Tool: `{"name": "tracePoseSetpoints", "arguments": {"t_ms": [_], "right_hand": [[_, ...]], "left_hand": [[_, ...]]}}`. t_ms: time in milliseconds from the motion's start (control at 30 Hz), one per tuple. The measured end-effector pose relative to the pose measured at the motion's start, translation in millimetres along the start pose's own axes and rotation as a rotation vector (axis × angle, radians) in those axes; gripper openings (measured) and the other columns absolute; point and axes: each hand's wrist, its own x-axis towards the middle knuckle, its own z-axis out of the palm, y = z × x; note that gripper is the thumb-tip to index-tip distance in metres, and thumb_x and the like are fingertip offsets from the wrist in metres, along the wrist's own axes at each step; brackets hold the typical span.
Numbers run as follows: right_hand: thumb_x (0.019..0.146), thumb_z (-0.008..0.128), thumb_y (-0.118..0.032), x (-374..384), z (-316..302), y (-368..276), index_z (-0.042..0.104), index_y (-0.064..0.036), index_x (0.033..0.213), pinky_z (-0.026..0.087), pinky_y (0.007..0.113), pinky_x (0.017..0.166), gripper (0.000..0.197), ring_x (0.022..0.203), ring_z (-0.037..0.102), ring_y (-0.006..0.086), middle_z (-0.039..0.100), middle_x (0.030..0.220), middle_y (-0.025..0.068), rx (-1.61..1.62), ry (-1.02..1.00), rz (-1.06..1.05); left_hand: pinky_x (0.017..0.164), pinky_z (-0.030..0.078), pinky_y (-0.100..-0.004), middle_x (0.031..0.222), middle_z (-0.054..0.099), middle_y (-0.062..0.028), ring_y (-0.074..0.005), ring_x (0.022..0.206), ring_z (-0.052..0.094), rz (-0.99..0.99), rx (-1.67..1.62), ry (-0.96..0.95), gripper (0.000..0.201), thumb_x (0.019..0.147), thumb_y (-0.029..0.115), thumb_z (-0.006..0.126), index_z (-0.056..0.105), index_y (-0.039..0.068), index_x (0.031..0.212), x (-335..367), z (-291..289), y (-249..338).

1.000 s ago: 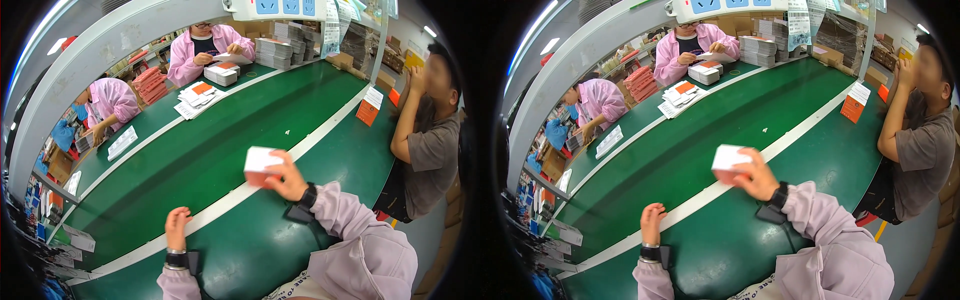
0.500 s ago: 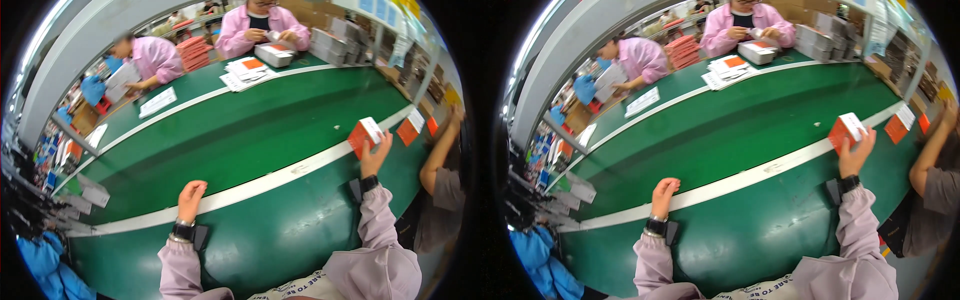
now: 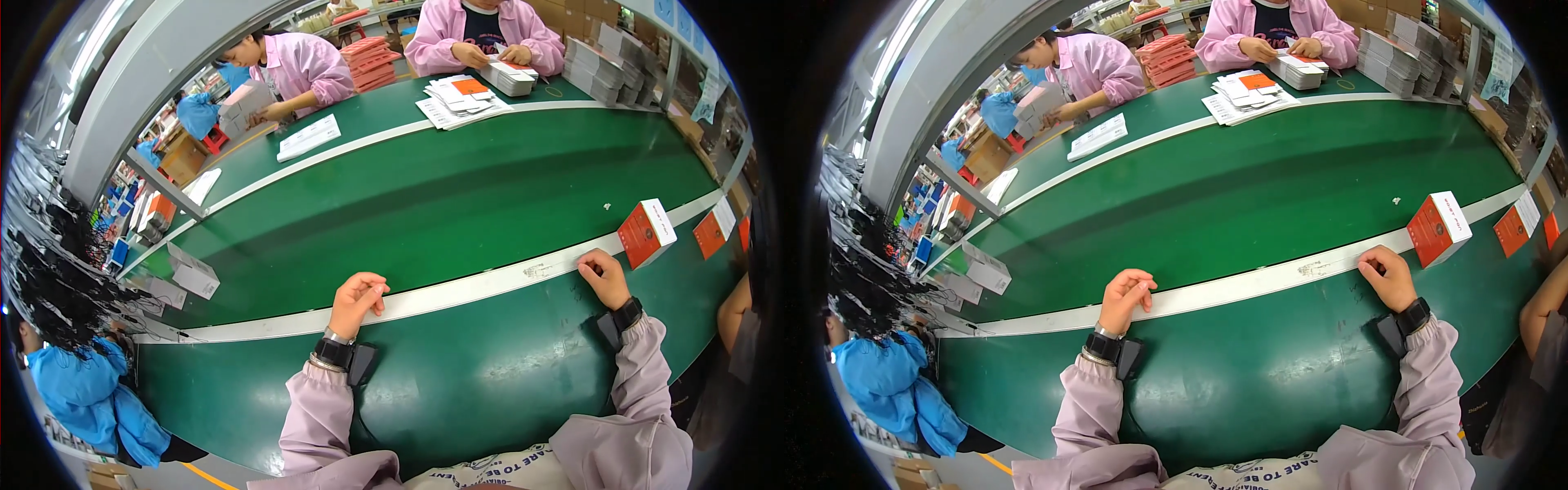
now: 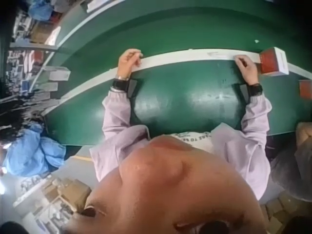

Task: The person picks up a white box, inserts a small white object, and closes the box before placing it back on the conveyor belt, repeating the process a second time.

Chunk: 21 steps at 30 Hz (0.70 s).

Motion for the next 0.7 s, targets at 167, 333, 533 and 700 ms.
{"name": "tracePoseSetpoints", "arguments": {"t_ms": [167, 333, 533, 700], "right_hand": [[0.075, 0.054, -0.007, -0.3, 3.0, 5.8, 0.054, -0.0032, 0.076, 0.034, 0.019, 0.055, 0.004, 0.062, 0.043, 0.0063, 0.049, 0.072, -0.0007, 0.085, 0.053, 0.044], [0.075, 0.054, -0.007, 0.7, 3.2, 4.7, 0.054, -0.0031, 0.076, 0.034, 0.019, 0.056, 0.004, 0.062, 0.043, 0.0063, 0.049, 0.072, -0.0006, 0.071, 0.045, 0.037], [0.075, 0.055, -0.008, 0.5, 4.8, 6.2, 0.054, -0.0021, 0.075, 0.034, 0.020, 0.053, 0.006, 0.058, 0.042, 0.0080, 0.050, 0.069, 0.0006, 0.061, 0.077, 0.001], [0.075, 0.055, -0.008, 0.6, 5.0, 6.7, 0.054, -0.0020, 0.075, 0.035, 0.020, 0.053, 0.006, 0.058, 0.043, 0.0079, 0.050, 0.069, 0.0007, 0.071, 0.088, 0.025]], "left_hand": [[0.048, 0.040, -0.0194, 0.075, 0.055, -0.0038, -0.0069, 0.055, 0.048, -0.064, 0.189, -0.013, 0.014, 0.081, 0.014, 0.050, 0.053, 0.002, 0.087, 2.2, 3.2, -4.3], [0.048, 0.039, -0.0183, 0.074, 0.055, -0.0026, -0.0058, 0.055, 0.047, -0.083, 0.223, 0.002, 0.014, 0.081, 0.015, 0.050, 0.054, 0.002, 0.086, 2.5, 4.8, -4.4], [0.048, 0.040, -0.0178, 0.074, 0.054, -0.0024, -0.0056, 0.057, 0.047, -0.060, 0.209, -0.013, 0.014, 0.081, 0.015, 0.050, 0.054, 0.002, 0.087, 3.3, 2.6, -6.6], [0.049, 0.040, -0.0186, 0.075, 0.055, -0.0033, -0.0068, 0.060, 0.049, -0.043, 0.207, -0.009, 0.015, 0.081, 0.014, 0.050, 0.053, 0.001, 0.087, 3.4, 2.8, -8.0]]}}
